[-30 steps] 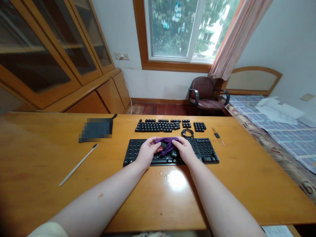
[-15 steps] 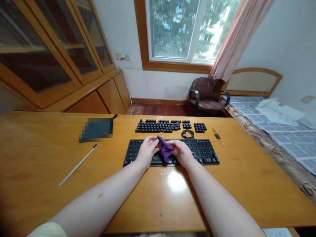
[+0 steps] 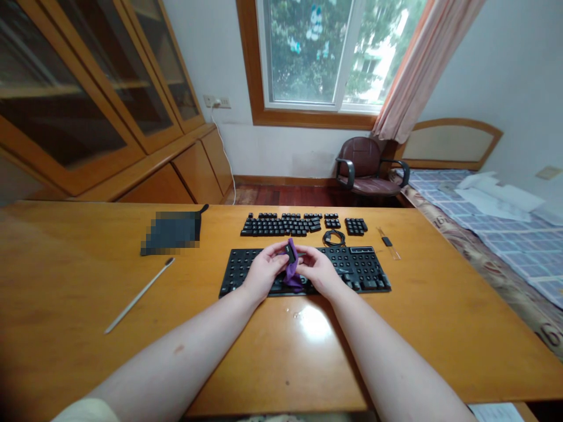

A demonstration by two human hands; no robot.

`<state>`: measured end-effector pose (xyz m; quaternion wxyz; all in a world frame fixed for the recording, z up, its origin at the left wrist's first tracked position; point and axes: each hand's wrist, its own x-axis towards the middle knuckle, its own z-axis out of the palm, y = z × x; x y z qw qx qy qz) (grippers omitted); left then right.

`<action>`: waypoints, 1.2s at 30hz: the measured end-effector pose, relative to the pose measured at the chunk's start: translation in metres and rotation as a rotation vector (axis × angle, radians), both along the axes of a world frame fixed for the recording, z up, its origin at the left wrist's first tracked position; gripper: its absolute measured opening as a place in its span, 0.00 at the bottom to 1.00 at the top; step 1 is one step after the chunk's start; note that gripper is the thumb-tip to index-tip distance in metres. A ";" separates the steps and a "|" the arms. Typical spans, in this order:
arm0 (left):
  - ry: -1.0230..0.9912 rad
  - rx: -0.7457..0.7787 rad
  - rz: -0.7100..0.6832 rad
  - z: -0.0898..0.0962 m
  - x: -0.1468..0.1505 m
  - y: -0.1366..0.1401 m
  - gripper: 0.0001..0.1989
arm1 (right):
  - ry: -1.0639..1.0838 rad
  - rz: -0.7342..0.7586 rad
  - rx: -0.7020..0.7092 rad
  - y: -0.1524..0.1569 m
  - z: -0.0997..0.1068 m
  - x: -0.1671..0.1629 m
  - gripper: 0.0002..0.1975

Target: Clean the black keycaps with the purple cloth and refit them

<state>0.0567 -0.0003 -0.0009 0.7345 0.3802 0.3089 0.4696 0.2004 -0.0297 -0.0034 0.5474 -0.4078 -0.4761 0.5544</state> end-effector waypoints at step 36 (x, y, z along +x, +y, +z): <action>0.112 0.061 0.110 -0.002 0.002 0.001 0.20 | -0.465 -0.197 0.162 -0.006 0.005 -0.001 0.09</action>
